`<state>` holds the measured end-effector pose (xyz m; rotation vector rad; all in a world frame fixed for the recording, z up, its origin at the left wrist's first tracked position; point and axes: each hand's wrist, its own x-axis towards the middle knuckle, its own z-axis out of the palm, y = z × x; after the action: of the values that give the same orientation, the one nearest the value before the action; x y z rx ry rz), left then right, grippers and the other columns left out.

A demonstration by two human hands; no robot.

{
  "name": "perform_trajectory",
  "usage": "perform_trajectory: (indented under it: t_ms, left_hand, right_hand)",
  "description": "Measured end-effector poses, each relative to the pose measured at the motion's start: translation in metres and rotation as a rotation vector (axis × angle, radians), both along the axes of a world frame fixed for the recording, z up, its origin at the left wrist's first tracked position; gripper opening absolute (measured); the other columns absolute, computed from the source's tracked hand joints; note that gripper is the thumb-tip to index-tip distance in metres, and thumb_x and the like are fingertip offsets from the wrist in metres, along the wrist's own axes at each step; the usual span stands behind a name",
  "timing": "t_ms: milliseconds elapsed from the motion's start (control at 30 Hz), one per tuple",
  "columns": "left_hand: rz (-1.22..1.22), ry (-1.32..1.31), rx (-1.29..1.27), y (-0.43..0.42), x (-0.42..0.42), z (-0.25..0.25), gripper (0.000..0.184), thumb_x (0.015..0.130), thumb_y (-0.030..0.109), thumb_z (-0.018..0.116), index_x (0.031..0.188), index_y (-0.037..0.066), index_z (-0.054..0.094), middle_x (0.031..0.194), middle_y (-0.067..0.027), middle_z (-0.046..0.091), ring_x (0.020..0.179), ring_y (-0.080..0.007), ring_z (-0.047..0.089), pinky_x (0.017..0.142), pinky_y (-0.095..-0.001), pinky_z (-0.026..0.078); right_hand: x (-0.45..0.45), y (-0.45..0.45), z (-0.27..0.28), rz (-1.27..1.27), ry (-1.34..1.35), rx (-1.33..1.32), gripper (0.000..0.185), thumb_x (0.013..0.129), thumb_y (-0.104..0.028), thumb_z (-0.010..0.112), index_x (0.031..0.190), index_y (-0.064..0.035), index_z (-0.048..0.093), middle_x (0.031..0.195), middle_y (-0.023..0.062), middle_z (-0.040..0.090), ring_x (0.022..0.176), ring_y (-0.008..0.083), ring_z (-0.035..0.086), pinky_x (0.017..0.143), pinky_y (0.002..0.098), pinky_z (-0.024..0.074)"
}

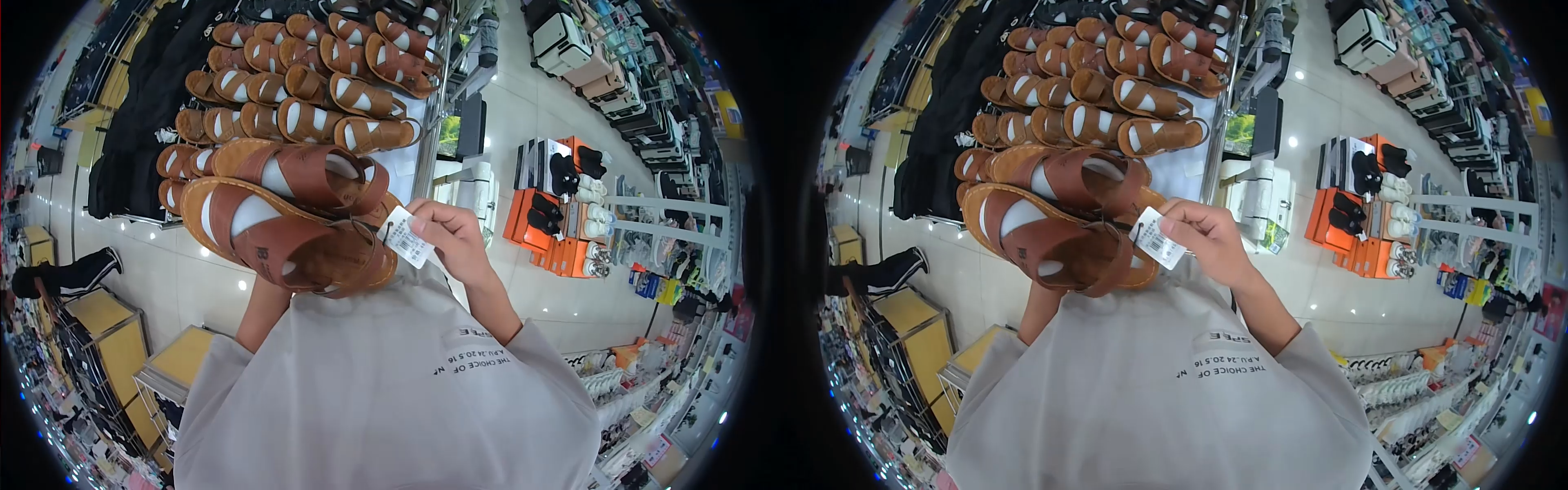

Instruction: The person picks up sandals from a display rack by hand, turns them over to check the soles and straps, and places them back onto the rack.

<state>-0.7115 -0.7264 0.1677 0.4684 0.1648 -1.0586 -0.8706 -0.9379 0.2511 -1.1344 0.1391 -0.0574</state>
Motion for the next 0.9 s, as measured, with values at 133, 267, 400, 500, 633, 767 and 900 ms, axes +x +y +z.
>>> perform_trajectory:
  t_ms: [133,267,400,500,633,767,900]
  left_hand:
    - [0.022,-0.085,0.025,0.005,0.005,0.006,0.04,0.099,0.039,0.046,0.123,0.008,0.051,0.119,-0.0088,0.056,0.113,-0.0215,0.058,0.096,-0.0347,0.051]
    - [0.032,-0.147,0.029,0.011,0.008,0.011,0.041,0.099,0.041,0.045,0.124,0.008,0.05,0.12,-0.0088,0.056,0.113,-0.0215,0.058,0.096,-0.035,0.051]
    - [0.032,-0.172,0.037,0.01,0.007,0.011,0.043,0.099,0.042,0.045,0.125,0.008,0.05,0.121,-0.0088,0.056,0.113,-0.0216,0.058,0.096,-0.0354,0.051]
    - [0.031,-0.182,0.037,0.008,0.005,0.009,0.044,0.099,0.043,0.044,0.126,0.009,0.05,0.121,-0.0088,0.056,0.114,-0.0216,0.058,0.096,-0.0356,0.051]
    - [0.039,-0.189,0.04,0.009,0.002,0.007,0.045,0.099,0.044,0.043,0.128,0.009,0.049,0.122,-0.0088,0.056,0.114,-0.0216,0.058,0.096,-0.0359,0.051]
    - [0.054,-0.18,0.035,0.005,0.0,0.003,0.047,0.099,0.045,0.043,0.129,0.009,0.049,0.123,-0.0089,0.056,0.114,-0.0217,0.058,0.096,-0.0362,0.051]
    - [0.079,-0.163,0.028,-0.003,-0.004,-0.005,0.048,0.1,0.046,0.042,0.13,0.009,0.048,0.124,-0.0089,0.055,0.115,-0.0217,0.057,0.097,-0.0366,0.051]
  right_hand:
    - [-0.008,0.007,-0.005,-0.007,-0.081,0.138,0.012,0.094,0.001,0.056,0.094,0.008,0.065,0.103,0.0098,0.064,0.089,0.0122,0.058,0.078,0.025,0.0457]
    - [-0.015,0.013,0.008,-0.031,-0.129,0.14,0.013,0.093,0.003,0.056,0.098,0.0097,0.066,0.109,0.0126,0.063,0.095,0.0154,0.061,0.084,0.0285,0.0494]
    - [-0.021,0.014,0.016,-0.052,-0.175,0.126,0.013,0.093,0.003,0.056,0.098,0.01,0.065,0.109,0.0139,0.063,0.094,0.0155,0.061,0.082,0.0284,0.0501]
    - [-0.025,0.014,0.014,-0.057,-0.176,0.101,0.013,0.093,0.003,0.056,0.098,0.01,0.065,0.108,0.0143,0.063,0.094,0.0155,0.061,0.081,0.0283,0.0504]
    - [-0.029,0.018,0.014,-0.065,-0.141,0.098,0.012,0.093,0.003,0.056,0.097,0.0097,0.066,0.107,0.0144,0.063,0.094,0.0154,0.061,0.081,0.0285,0.0505]
    - [-0.028,0.018,0.006,-0.094,-0.148,0.019,0.012,0.092,0.004,0.057,0.1,0.0077,0.065,0.112,0.0126,0.06,0.096,0.0139,0.06,0.08,0.0268,0.0489]
    - [-0.024,0.014,-0.018,-0.378,-0.148,-0.523,0.02,0.089,0.007,0.06,0.109,0.005,0.062,0.116,0.0105,0.056,0.096,0.0113,0.057,0.079,0.0255,0.0471]
